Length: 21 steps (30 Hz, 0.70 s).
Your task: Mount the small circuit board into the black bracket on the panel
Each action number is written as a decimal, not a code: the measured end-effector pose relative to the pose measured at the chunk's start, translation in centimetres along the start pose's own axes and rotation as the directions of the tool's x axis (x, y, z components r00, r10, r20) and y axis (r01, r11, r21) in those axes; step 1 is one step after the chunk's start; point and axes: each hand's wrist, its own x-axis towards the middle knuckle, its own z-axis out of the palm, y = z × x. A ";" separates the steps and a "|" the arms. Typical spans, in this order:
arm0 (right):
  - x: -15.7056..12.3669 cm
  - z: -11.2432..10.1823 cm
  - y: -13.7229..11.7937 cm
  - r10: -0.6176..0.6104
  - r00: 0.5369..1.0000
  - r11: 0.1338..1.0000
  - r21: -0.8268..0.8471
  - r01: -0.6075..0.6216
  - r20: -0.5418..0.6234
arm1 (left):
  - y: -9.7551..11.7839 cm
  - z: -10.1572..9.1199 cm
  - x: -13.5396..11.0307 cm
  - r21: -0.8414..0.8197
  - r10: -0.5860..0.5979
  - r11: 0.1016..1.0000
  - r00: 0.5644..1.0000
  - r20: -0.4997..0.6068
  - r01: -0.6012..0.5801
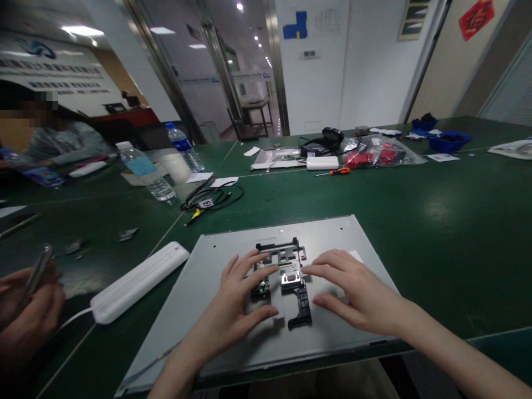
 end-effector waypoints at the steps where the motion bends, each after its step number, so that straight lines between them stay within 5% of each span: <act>1: -1.1 0.0 0.0 0.043 0.998 0.999 -0.019 -0.044 -0.044 | 0.1 -0.2 0.0 -0.002 0.000 1.000 1.000 -0.016 0.000; 6: -5.5 2.0 -0.7 0.301 0.939 0.944 -0.092 -0.318 -0.164 | -0.5 -1.8 -1.6 0.014 -0.064 0.998 0.987 -0.145 0.066; 14: -6.1 8.2 -2.0 0.290 0.935 0.843 -0.408 -0.351 -0.205 | -2.8 -2.6 -7.6 0.106 -0.247 0.949 0.909 -0.335 0.297; 21: -10.6 5.8 1.8 0.391 0.875 0.741 -0.467 -0.483 -0.284 | -2.0 -1.9 -10.8 0.143 -0.242 0.941 0.903 -0.355 0.308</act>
